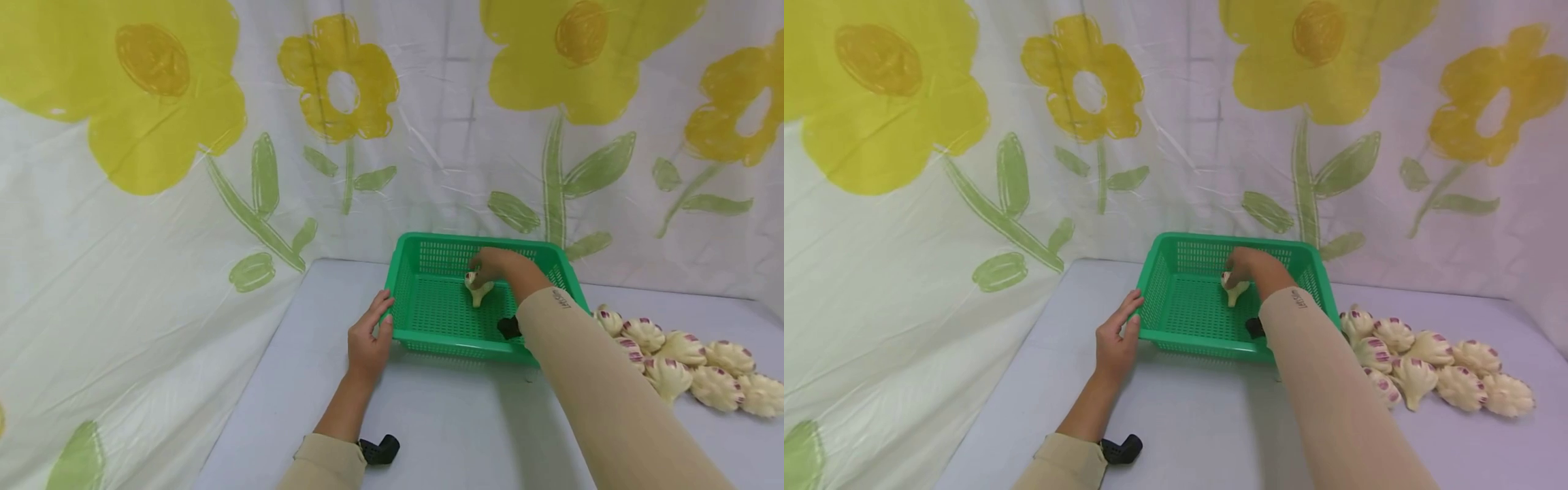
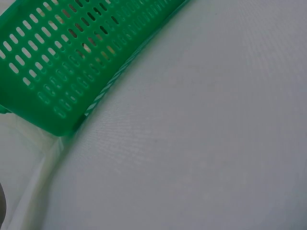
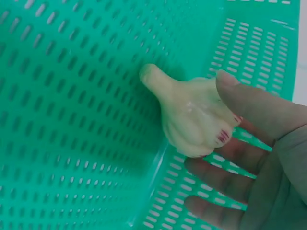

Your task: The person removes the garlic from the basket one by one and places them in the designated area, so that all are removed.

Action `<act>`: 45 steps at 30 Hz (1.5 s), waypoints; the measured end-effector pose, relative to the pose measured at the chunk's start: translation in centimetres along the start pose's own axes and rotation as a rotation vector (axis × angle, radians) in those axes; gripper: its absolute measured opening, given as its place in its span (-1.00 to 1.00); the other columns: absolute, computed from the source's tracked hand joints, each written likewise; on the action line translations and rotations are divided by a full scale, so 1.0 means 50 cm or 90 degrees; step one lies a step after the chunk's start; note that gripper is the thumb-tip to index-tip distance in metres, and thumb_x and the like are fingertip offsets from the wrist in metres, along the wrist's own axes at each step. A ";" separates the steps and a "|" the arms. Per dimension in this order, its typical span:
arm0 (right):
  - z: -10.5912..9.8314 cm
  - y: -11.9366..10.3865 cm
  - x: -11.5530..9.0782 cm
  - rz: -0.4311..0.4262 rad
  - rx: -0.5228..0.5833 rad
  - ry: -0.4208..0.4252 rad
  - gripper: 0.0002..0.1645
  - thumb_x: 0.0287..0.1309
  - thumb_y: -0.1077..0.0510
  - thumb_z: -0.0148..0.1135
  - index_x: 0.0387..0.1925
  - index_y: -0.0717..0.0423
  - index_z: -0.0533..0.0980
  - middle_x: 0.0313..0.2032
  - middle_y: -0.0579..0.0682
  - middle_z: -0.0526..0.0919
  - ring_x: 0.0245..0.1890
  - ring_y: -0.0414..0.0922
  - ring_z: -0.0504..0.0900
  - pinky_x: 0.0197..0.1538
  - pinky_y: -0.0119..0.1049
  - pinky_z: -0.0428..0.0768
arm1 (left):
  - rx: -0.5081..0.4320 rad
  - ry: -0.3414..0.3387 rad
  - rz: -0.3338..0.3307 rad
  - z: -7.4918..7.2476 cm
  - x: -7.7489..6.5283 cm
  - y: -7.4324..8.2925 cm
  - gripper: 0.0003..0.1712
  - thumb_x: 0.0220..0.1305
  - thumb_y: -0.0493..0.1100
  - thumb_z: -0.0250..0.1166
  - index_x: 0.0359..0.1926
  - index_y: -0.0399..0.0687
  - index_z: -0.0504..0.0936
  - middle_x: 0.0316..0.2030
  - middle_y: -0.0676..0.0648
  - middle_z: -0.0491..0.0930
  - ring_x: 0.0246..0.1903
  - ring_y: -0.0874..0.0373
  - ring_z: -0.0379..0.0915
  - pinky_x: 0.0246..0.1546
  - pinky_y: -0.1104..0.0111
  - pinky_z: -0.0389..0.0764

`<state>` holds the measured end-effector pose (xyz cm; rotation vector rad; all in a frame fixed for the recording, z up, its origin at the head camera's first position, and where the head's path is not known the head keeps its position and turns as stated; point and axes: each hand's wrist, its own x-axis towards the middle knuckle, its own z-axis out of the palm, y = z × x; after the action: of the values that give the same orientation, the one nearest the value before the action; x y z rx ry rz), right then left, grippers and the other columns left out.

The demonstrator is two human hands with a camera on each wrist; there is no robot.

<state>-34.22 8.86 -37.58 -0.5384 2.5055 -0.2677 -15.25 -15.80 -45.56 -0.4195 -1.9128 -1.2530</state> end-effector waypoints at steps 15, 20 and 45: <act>0.018 0.027 -0.004 0.033 0.061 -0.030 -0.07 0.17 -0.03 0.38 0.42 0.31 0.21 0.36 0.34 0.30 0.30 0.29 0.36 0.16 0.12 0.55 | 0.004 -0.009 -0.002 0.011 -0.023 -0.071 -0.63 0.30 -0.35 0.14 0.11 -0.30 0.62 0.20 -0.21 0.56 0.27 -0.09 0.44 0.28 0.38 0.43; 0.018 0.032 -0.019 0.023 0.152 -0.042 -0.17 0.19 0.16 0.35 0.40 0.33 0.22 0.30 0.33 0.35 0.21 0.22 0.48 0.07 -0.02 0.65 | 0.010 -0.014 -0.010 0.013 -0.024 -0.069 -0.63 0.32 -0.33 0.14 0.12 -0.29 0.61 0.20 -0.21 0.55 0.27 -0.09 0.44 0.28 0.38 0.42; -0.046 0.063 -0.160 -0.184 0.112 0.125 -0.41 0.31 0.01 0.23 0.25 0.26 0.42 -0.24 0.08 0.61 -0.27 0.00 0.52 -0.19 -0.14 0.51 | 0.001 0.023 0.011 0.002 0.002 0.007 -0.68 0.15 -0.54 0.17 -0.06 -0.55 0.62 0.03 -0.47 0.58 0.08 -0.40 0.51 0.24 0.41 0.46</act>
<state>-30.41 15.30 -32.78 -0.8356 2.5512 -0.6736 -15.13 -15.54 -45.28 -0.4079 -1.8762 -1.2399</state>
